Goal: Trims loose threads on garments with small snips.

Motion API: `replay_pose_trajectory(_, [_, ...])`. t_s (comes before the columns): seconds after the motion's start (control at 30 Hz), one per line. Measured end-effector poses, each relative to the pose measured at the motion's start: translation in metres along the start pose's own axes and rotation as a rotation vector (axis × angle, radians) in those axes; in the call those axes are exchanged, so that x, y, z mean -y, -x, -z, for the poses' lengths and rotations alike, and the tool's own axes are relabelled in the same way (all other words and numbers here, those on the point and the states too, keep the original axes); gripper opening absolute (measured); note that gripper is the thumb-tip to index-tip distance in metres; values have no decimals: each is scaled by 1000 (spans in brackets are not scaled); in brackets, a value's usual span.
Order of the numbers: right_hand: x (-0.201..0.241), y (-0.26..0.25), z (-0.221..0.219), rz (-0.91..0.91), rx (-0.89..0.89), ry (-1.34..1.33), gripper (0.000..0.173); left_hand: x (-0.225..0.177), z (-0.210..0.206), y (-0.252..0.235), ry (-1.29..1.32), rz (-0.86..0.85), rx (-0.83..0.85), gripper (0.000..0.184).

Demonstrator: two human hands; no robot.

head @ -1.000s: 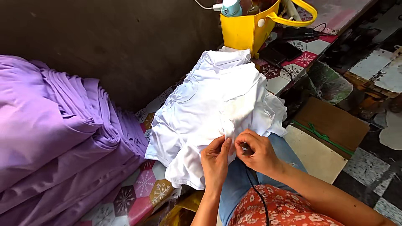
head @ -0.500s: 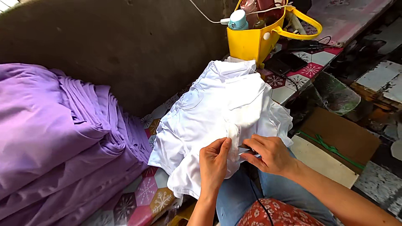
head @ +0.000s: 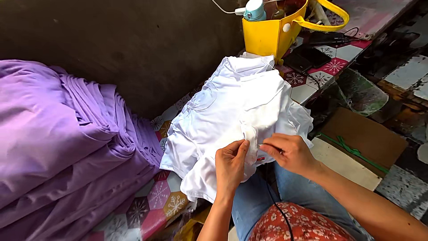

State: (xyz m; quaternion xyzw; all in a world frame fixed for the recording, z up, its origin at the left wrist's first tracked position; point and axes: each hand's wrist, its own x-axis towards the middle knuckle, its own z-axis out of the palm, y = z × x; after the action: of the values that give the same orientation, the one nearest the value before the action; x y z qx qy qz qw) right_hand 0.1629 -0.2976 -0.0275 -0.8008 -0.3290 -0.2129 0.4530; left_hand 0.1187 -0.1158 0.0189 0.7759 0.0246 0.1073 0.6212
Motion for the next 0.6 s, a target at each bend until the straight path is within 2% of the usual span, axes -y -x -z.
replay_pose_trajectory(0.1, [3,-10,4,-293,28,-245,30,1,1,0,12,21,11,18])
replay_pose_trajectory(0.17, [8,-20,6,-451,76,-292,29,1,1,2,4,6,51,18])
replay_pose_trajectory(0.23, [13,-30,10,-573,194,-222,35,4,0,7,-55,-75,156,14])
replay_pose_trajectory(0.3, [12,-43,13,-714,409,-196,45,11,-6,15,-262,-230,249,24])
replay_pose_trajectory(0.37, [3,-51,9,-797,558,-161,39,19,-15,26,-456,-363,301,29])
replay_pose_trajectory(0.47, [-5,-43,6,-799,575,24,26,43,-24,35,-635,-493,274,26])
replay_pose_trajectory(0.5, [-3,-37,4,-775,561,118,34,51,-27,36,-693,-542,242,26])
replay_pose_trajectory(0.57, [4,-29,-5,-704,580,302,67,60,-35,39,-790,-631,215,21])
replay_pose_trajectory(0.6, [8,-31,-9,-690,665,377,73,64,-39,40,-827,-665,216,19])
